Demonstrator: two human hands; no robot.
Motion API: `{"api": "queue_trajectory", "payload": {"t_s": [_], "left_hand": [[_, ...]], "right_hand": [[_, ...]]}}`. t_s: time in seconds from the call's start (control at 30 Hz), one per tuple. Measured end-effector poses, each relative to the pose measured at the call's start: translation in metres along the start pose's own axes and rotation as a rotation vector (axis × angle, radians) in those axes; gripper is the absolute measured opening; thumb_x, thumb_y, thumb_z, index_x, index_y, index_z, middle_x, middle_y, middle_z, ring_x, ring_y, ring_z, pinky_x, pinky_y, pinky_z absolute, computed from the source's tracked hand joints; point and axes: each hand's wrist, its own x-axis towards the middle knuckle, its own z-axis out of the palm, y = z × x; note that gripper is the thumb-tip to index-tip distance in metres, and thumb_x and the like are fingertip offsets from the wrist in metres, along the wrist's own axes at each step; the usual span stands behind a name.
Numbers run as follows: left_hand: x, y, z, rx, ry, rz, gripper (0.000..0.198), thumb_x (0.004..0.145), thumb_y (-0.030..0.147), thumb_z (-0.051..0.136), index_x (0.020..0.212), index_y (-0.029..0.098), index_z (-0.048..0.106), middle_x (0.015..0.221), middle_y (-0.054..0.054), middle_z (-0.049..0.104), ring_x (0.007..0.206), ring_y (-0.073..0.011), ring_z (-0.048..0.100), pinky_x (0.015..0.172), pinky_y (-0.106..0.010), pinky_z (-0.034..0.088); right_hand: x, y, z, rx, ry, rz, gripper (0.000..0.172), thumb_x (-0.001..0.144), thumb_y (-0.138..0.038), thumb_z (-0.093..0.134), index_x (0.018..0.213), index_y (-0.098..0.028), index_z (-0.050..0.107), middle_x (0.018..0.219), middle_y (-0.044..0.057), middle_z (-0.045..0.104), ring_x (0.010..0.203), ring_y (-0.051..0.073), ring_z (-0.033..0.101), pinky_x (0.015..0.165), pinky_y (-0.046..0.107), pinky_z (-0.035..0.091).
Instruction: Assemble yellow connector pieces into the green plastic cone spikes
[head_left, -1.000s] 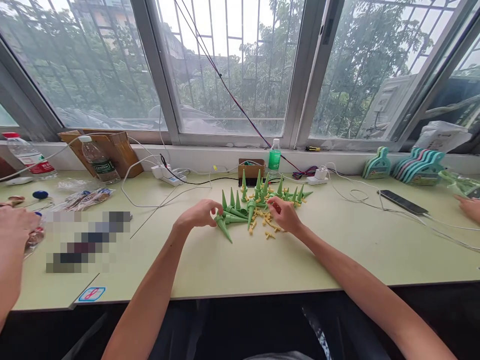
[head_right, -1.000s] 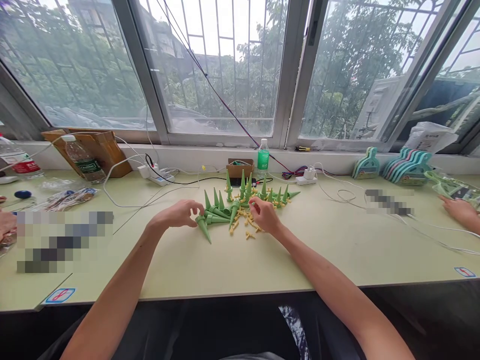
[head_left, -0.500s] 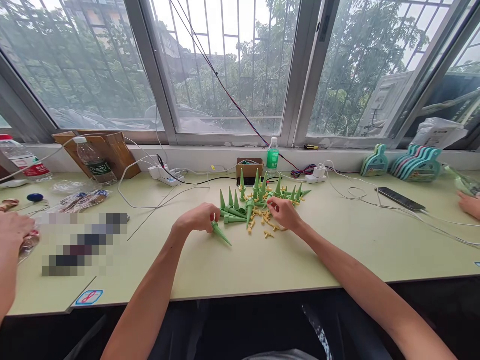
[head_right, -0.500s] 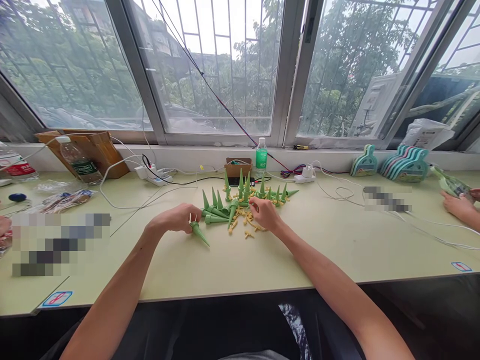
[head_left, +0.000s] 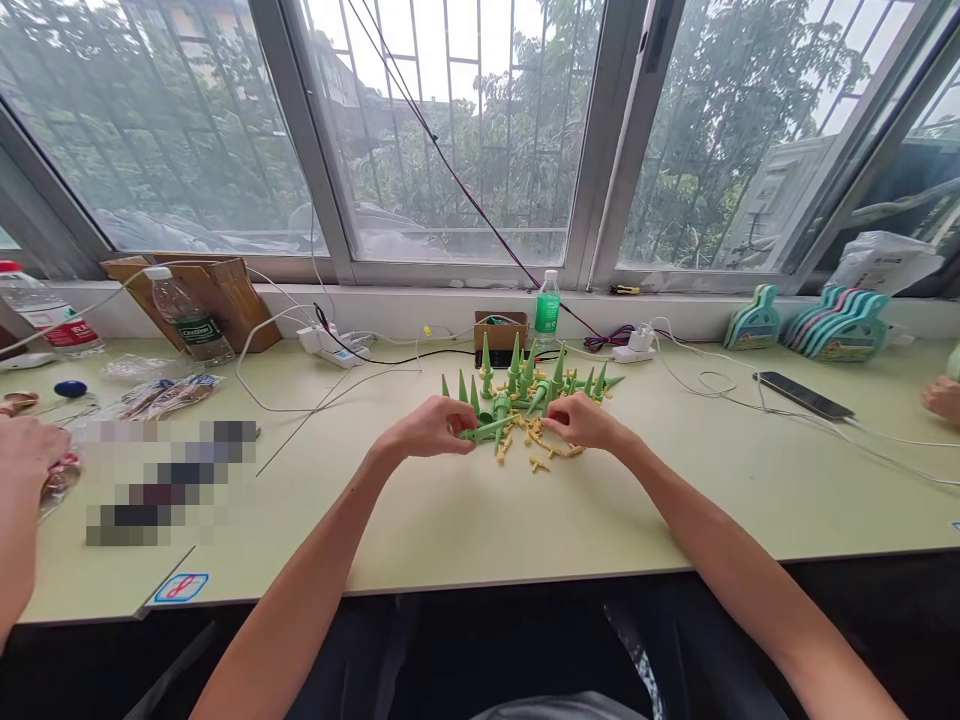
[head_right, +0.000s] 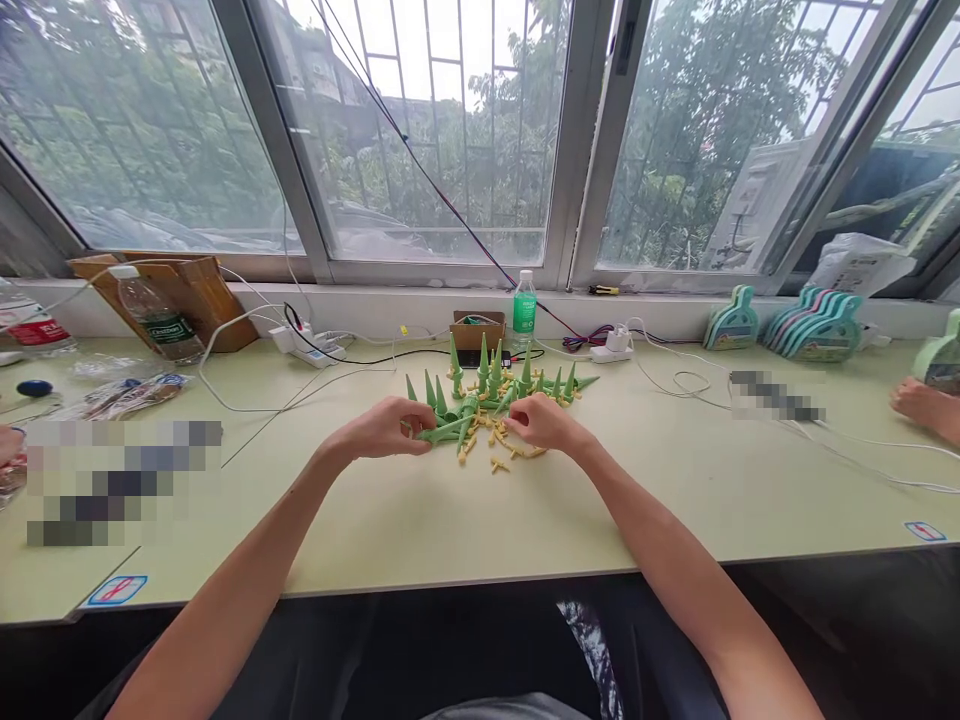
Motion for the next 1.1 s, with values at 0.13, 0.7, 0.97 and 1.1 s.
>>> {"api": "queue_trajectory", "payload": {"t_s": [0.13, 0.7, 0.97, 1.1], "left_hand": [[0.009, 0.003, 0.019, -0.068, 0.134, 0.087, 0.013, 0.07, 0.028, 0.06, 0.074, 0.016, 0.061, 0.066, 0.001, 0.054, 0.059, -0.0096, 0.047, 0.052, -0.019, 0.039], [0.01, 0.03, 0.085, -0.578, -0.23, 0.092, 0.026, 0.078, 0.038, 0.063, 0.089, 0.015, 0.055, 0.091, -0.007, 0.066, 0.051, -0.0076, 0.055, 0.041, -0.018, 0.04], [0.013, 0.027, 0.086, -0.565, -0.195, -0.01, 0.03, 0.079, 0.038, 0.061, 0.097, 0.015, 0.057, 0.107, -0.01, 0.064, 0.048, -0.0078, 0.059, 0.033, -0.017, 0.033], [0.014, 0.026, 0.086, -0.547, -0.115, -0.028, 0.025, 0.079, 0.039, 0.06, 0.085, 0.016, 0.053, 0.099, -0.006, 0.065, 0.045, -0.007, 0.057, 0.032, -0.017, 0.031]], "right_hand": [[-0.005, 0.005, -0.012, 0.052, -0.204, 0.102, 0.032, 0.083, -0.033, 0.05, 0.057, -0.017, 0.044, 0.049, -0.003, 0.047, 0.041, 0.007, 0.042, 0.043, 0.02, 0.028], [-0.006, 0.005, -0.029, -0.07, -0.539, 0.303, 0.04, 0.082, -0.03, 0.051, 0.046, -0.017, 0.043, 0.041, 0.004, 0.056, 0.038, 0.013, 0.056, 0.048, 0.022, 0.042], [-0.003, 0.002, -0.019, -0.082, -0.584, 0.297, 0.036, 0.081, -0.024, 0.045, 0.046, -0.016, 0.049, 0.046, 0.007, 0.06, 0.038, 0.013, 0.056, 0.047, 0.021, 0.043], [0.0, -0.001, -0.009, -0.108, -0.522, 0.237, 0.035, 0.082, -0.024, 0.043, 0.051, -0.014, 0.055, 0.045, 0.007, 0.06, 0.039, 0.012, 0.055, 0.046, 0.02, 0.042]]}}
